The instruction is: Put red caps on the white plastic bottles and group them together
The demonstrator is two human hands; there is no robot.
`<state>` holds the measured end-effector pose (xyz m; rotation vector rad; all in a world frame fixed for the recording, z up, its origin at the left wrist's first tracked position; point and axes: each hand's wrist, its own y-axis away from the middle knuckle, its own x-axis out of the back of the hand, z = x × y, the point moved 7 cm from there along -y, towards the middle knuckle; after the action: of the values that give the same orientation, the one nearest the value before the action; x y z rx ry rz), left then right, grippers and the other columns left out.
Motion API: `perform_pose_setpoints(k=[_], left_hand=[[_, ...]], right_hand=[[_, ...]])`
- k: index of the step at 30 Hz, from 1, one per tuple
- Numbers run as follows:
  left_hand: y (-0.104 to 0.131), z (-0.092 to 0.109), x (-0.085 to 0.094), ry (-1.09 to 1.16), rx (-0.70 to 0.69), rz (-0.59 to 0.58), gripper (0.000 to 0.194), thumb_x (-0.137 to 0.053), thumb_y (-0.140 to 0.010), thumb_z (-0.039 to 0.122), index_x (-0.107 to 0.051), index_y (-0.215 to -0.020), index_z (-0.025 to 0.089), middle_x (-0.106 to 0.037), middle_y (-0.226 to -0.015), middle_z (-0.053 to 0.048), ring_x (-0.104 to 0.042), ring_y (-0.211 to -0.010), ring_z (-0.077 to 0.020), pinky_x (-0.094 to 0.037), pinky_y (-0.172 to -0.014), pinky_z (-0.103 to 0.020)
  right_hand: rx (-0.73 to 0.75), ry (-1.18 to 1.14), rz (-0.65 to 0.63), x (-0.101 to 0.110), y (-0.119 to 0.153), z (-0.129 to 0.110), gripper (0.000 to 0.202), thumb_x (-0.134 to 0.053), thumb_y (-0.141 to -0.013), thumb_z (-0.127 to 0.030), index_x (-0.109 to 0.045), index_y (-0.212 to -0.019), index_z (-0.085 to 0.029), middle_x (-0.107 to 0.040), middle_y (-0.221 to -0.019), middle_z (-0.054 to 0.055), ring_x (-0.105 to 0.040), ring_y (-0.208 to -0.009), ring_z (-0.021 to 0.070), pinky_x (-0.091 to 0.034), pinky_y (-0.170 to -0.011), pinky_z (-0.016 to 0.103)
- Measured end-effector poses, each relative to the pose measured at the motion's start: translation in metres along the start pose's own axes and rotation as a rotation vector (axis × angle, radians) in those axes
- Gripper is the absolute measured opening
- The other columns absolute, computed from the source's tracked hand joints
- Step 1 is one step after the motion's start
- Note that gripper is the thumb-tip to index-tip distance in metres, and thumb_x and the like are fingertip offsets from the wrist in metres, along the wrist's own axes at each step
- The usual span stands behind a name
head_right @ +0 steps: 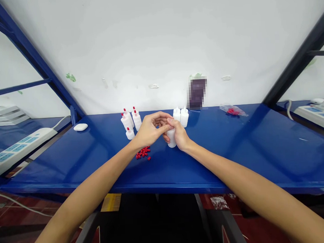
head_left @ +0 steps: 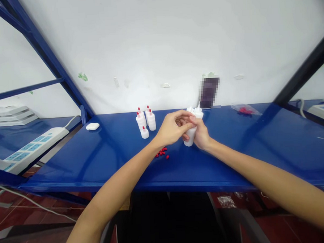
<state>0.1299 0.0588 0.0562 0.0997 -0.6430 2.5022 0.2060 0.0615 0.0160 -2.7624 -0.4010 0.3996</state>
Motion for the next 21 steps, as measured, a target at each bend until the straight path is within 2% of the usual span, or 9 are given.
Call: perform_pose_setpoints(k=[3, 9, 13, 15, 16, 19, 21], left_hand=[[0.003, -0.003, -0.002, 0.012, -0.018, -0.001, 0.028, -0.069, -0.085, 0.026, -0.065, -0.11, 0.016, -0.071, -0.087, -0.004, -0.062, -0.049, -0.0082, -0.054, -0.047, -0.021], [0.004, 0.004, 0.001, -0.149, -0.13, 0.035, 0.022, -0.068, -0.084, 0.021, -0.069, -0.106, 0.016, -0.068, -0.076, -0.001, -0.06, -0.056, -0.0074, -0.051, -0.055, -0.02], [0.001, 0.009, 0.007, -0.174, -0.157, 0.067, 0.021, -0.066, -0.086, 0.018, -0.07, -0.106, 0.016, -0.072, -0.084, -0.003, -0.061, -0.059, -0.0079, -0.051, -0.059, -0.021], [0.002, 0.014, 0.026, -0.179, -0.185, 0.135, 0.015, -0.066, -0.086, 0.02, -0.071, -0.1, 0.016, -0.073, -0.084, -0.004, -0.061, -0.061, -0.0083, -0.05, -0.06, -0.022], [0.005, 0.016, 0.043, -0.193, -0.205, 0.208, 0.013, -0.066, -0.086, 0.022, -0.071, -0.096, 0.015, -0.072, -0.083, -0.003, -0.06, -0.061, -0.0084, -0.049, -0.06, -0.021], [0.028, 0.023, 0.109, -0.31, -0.267, 0.551, 0.015, -0.064, -0.088, 0.028, -0.07, -0.097, 0.017, -0.071, -0.081, -0.001, -0.055, -0.057, -0.0076, -0.044, -0.055, -0.021], [0.047, 0.022, 0.144, -0.471, -0.27, 0.678, 0.015, -0.068, -0.086, 0.029, -0.071, -0.095, 0.017, -0.07, -0.079, 0.0, -0.053, -0.057, -0.0076, -0.044, -0.058, -0.021]], right_hand=[[0.017, 0.008, 0.0, 0.0, 0.0, -0.001, 0.044, -0.046, -0.081, -0.059, -0.052, -0.06, -0.022, -0.047, -0.039, 0.0, -0.04, -0.032, 0.013, -0.032, -0.034, 0.027], [0.058, 0.035, 0.072, 0.005, 0.0, 0.0, 0.043, -0.048, -0.082, -0.058, -0.053, -0.06, -0.021, -0.047, -0.039, -0.001, -0.042, -0.033, 0.013, -0.034, -0.035, 0.027], [0.019, 0.074, 0.075, 0.006, -0.001, 0.005, 0.049, -0.046, -0.086, -0.063, -0.054, -0.064, -0.02, -0.05, -0.042, -0.001, -0.046, -0.036, 0.0131, -0.037, -0.039, 0.027], [-0.005, 0.081, 0.084, 0.006, 0.0, 0.007, 0.052, -0.045, -0.086, -0.067, -0.054, -0.066, -0.02, -0.05, -0.042, -0.001, -0.045, -0.037, 0.013, -0.036, -0.04, 0.027], [-0.014, 0.079, 0.086, 0.006, 0.001, 0.007, 0.051, -0.046, -0.085, -0.067, -0.054, -0.065, -0.021, -0.05, -0.042, -0.001, -0.045, -0.037, 0.0128, -0.036, -0.04, 0.027], [-0.029, 0.078, 0.09, 0.007, 0.003, 0.009, 0.042, -0.051, -0.085, -0.057, -0.053, -0.064, -0.021, -0.051, -0.044, -0.001, -0.045, -0.039, 0.0126, -0.036, -0.042, 0.027], [-0.036, 0.085, 0.102, 0.008, 0.004, 0.01, 0.037, -0.052, -0.087, -0.05, -0.053, -0.064, -0.021, -0.052, -0.045, -0.001, -0.046, -0.04, 0.0131, -0.037, -0.043, 0.027]])
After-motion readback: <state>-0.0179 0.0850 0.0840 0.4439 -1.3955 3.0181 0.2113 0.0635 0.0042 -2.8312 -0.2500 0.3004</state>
